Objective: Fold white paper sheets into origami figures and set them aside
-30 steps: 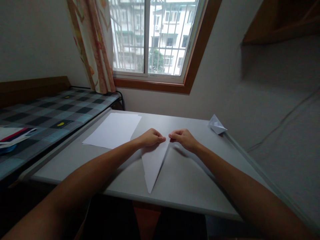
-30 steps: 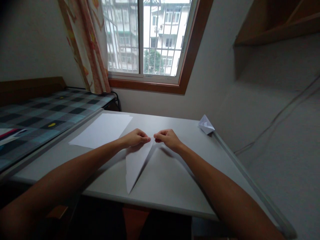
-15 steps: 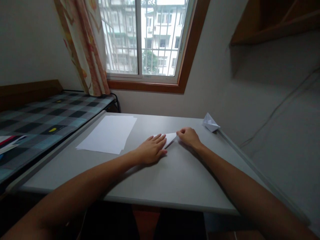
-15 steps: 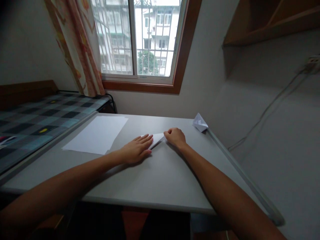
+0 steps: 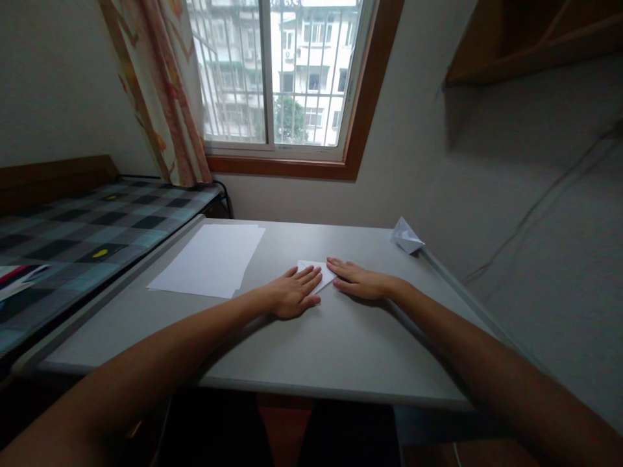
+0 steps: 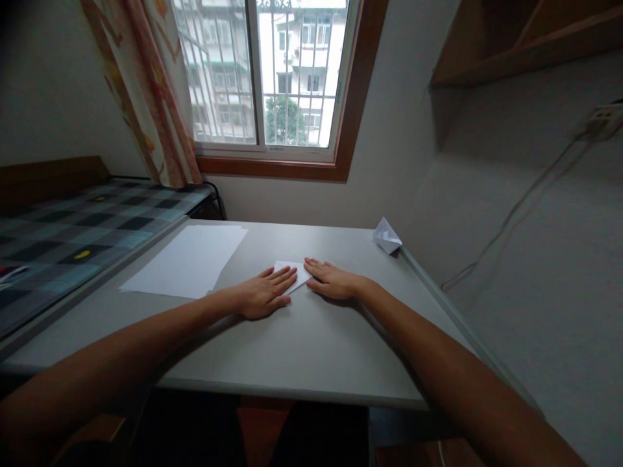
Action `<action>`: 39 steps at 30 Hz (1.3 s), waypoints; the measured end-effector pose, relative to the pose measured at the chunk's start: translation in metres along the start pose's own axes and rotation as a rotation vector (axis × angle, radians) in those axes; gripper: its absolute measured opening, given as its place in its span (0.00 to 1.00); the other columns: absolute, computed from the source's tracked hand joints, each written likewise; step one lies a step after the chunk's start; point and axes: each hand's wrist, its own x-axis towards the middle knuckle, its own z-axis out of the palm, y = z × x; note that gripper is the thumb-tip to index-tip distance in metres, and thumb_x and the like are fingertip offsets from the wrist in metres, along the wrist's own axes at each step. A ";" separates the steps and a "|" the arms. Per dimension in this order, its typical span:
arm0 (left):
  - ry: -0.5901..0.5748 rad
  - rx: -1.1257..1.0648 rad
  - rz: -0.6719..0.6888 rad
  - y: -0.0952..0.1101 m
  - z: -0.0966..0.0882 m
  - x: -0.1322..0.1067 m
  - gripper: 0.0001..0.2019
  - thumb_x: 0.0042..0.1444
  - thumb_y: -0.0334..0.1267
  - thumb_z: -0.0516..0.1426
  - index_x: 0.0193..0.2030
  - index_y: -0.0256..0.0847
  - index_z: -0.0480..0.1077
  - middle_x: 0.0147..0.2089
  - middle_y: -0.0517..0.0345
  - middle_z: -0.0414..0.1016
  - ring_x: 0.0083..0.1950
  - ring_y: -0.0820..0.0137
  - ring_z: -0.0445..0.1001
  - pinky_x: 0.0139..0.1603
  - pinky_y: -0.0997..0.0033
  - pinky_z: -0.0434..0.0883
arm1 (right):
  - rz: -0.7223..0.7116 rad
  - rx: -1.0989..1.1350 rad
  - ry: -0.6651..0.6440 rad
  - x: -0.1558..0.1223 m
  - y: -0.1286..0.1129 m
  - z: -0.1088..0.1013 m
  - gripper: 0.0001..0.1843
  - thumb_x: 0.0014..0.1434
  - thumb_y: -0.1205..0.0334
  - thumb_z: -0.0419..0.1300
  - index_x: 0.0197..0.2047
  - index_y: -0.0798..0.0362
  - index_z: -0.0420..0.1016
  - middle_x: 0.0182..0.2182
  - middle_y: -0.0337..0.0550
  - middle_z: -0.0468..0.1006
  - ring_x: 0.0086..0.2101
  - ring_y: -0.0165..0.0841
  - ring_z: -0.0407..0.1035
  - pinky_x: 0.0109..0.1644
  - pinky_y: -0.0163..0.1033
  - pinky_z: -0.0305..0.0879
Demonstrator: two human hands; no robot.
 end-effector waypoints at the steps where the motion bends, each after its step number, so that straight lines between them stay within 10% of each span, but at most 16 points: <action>1: -0.001 0.001 -0.002 0.000 0.000 0.000 0.33 0.64 0.54 0.33 0.70 0.36 0.37 0.72 0.47 0.33 0.72 0.62 0.32 0.68 0.53 0.37 | 0.004 -0.014 -0.014 -0.002 0.000 0.001 0.37 0.63 0.44 0.45 0.69 0.56 0.46 0.67 0.49 0.42 0.66 0.40 0.37 0.68 0.50 0.36; 15: 0.043 -0.004 0.017 -0.003 0.002 -0.001 0.33 0.64 0.55 0.35 0.71 0.38 0.36 0.72 0.46 0.33 0.72 0.62 0.33 0.68 0.55 0.38 | 0.013 -0.057 0.067 -0.008 -0.002 0.006 0.39 0.63 0.42 0.45 0.69 0.55 0.42 0.68 0.50 0.41 0.66 0.40 0.36 0.68 0.50 0.36; 21: 0.057 0.049 -0.095 -0.029 -0.015 -0.010 0.43 0.57 0.64 0.42 0.70 0.37 0.37 0.72 0.43 0.32 0.72 0.56 0.34 0.67 0.52 0.36 | 0.120 -0.146 0.206 -0.006 0.000 0.004 0.32 0.65 0.48 0.44 0.64 0.59 0.59 0.63 0.55 0.58 0.63 0.44 0.51 0.65 0.52 0.45; 31: 0.069 -0.051 -0.279 -0.052 -0.043 -0.030 0.38 0.46 0.61 0.58 0.60 0.39 0.65 0.55 0.43 0.66 0.51 0.57 0.69 0.50 0.64 0.64 | 0.010 -0.209 0.451 -0.001 -0.013 0.002 0.19 0.59 0.56 0.56 0.51 0.54 0.75 0.49 0.52 0.73 0.48 0.42 0.67 0.54 0.46 0.61; 39: 0.147 -0.076 -0.173 -0.047 -0.040 -0.023 0.24 0.53 0.45 0.57 0.55 0.36 0.68 0.42 0.49 0.73 0.37 0.68 0.72 0.41 0.71 0.66 | -0.047 -0.233 0.456 0.004 -0.017 0.002 0.16 0.60 0.56 0.56 0.47 0.55 0.76 0.42 0.51 0.75 0.44 0.39 0.67 0.49 0.42 0.62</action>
